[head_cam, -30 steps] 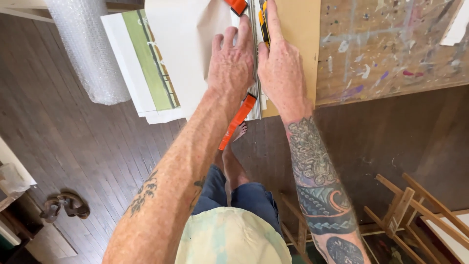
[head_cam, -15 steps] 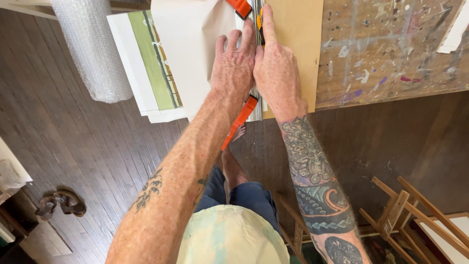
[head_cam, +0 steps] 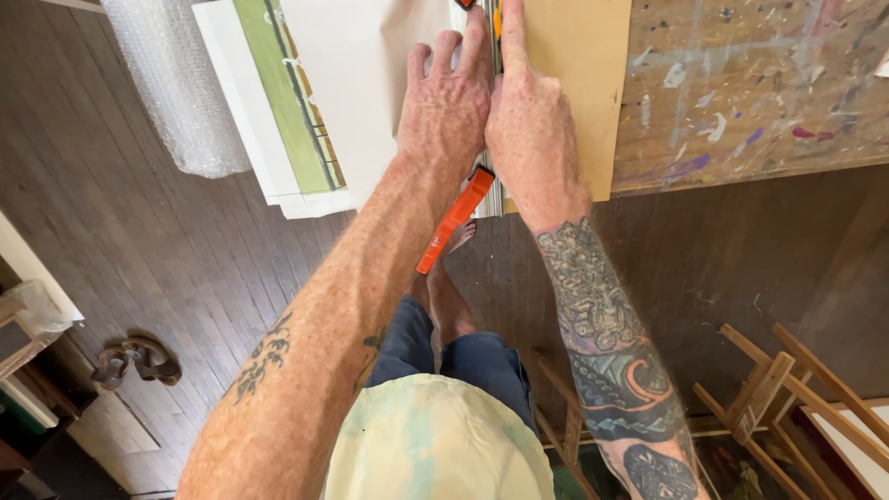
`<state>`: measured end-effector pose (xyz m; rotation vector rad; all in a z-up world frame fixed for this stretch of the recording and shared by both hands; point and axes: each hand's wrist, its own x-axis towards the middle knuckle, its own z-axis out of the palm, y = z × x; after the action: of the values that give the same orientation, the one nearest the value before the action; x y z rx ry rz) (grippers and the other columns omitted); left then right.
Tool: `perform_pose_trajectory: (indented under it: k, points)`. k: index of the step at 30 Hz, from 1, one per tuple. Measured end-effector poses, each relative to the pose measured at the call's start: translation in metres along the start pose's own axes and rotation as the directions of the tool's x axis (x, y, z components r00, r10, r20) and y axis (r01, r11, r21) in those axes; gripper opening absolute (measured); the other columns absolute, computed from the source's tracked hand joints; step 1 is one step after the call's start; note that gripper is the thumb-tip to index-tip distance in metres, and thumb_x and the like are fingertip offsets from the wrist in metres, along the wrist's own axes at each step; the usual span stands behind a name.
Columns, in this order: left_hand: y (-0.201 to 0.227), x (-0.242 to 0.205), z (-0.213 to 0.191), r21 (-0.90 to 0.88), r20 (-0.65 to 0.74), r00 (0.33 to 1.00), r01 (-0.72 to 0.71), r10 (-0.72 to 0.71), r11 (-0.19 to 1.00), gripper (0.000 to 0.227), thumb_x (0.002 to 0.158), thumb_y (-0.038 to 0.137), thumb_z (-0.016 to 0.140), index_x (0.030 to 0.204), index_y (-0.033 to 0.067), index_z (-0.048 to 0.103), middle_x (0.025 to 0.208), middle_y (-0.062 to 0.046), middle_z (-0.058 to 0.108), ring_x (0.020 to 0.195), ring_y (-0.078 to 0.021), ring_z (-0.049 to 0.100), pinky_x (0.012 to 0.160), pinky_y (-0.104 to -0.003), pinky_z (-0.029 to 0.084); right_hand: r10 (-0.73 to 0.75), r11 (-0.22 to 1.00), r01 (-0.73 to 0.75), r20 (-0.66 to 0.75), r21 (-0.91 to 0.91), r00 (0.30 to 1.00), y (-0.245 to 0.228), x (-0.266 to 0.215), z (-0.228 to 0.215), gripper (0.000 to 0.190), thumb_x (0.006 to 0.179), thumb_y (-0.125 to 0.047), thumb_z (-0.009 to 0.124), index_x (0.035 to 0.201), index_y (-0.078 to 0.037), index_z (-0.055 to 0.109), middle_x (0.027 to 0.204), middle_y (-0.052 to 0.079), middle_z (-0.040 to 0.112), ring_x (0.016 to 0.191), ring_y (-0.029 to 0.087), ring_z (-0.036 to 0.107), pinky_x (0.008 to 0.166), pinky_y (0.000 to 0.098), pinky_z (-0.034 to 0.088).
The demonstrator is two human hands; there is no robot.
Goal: The person uses a utility knife and a straight edge guide to precisely cut material on a workbench in a workshop.
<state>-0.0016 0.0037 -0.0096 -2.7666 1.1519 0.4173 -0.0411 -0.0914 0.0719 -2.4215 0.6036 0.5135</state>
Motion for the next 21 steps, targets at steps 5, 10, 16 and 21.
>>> perform_pose_trajectory:
  k: [5, 10, 16, 21]
  points:
    - [0.000, 0.000, -0.002, 0.070, -0.021, 1.000, -0.001, 0.003, 0.998, 0.061, 0.103, 0.026, 0.051, 0.158, 0.0020, 0.041, 0.161, -0.013, 0.021, 0.122, -0.0266, 0.041, 0.100, -0.043, 0.040, 0.045, 0.999, -0.046, 0.047, 0.015, 0.998, 0.004, -0.012, 0.003, 0.070, 0.110, -0.012, 0.047, 0.168, -0.023, 0.009, 0.078, 0.028, 0.068, 0.070, 0.051, 0.068, 0.065, 0.0590, 0.052]
    - [0.001, -0.001, -0.003, 0.091, 0.002, 1.000, -0.011, 0.011, 0.996, 0.078, 0.089, 0.030, 0.066, 0.157, 0.0007, 0.041, 0.159, -0.013, 0.023, 0.119, -0.0274, 0.042, 0.097, -0.042, 0.040, -0.068, 0.997, 0.068, -0.008, 0.020, 0.998, 0.012, -0.033, 0.008, 0.073, 0.107, 0.006, 0.047, 0.167, -0.012, 0.010, 0.069, 0.017, 0.064, 0.055, 0.032, 0.065, 0.055, 0.0486, 0.057]
    - [0.001, 0.001, -0.006, 0.051, -0.044, 0.999, -0.020, 0.022, 0.998, 0.062, 0.084, 0.029, 0.067, 0.140, 0.0030, 0.059, 0.145, -0.009, 0.038, 0.115, -0.0294, 0.044, 0.092, -0.045, 0.044, 0.046, 0.999, -0.047, 0.064, 0.008, 0.997, 0.010, -0.063, 0.005, 0.074, 0.107, -0.003, 0.050, 0.168, -0.020, 0.011, 0.076, 0.022, 0.064, 0.065, 0.049, 0.062, 0.064, 0.0630, 0.047]
    - [-0.003, 0.005, -0.014, 0.031, 0.125, 0.992, -0.017, 0.013, 0.999, 0.100, 0.074, 0.053, 0.077, 0.155, 0.0059, 0.042, 0.159, -0.012, 0.032, 0.140, -0.0337, 0.034, 0.109, -0.052, 0.033, -0.002, 1.000, 0.001, 0.061, 0.010, 0.998, 0.020, -0.093, 0.012, 0.075, 0.103, 0.004, 0.048, 0.167, -0.014, 0.015, 0.076, 0.019, 0.064, 0.065, 0.042, 0.064, 0.064, 0.0580, 0.050]
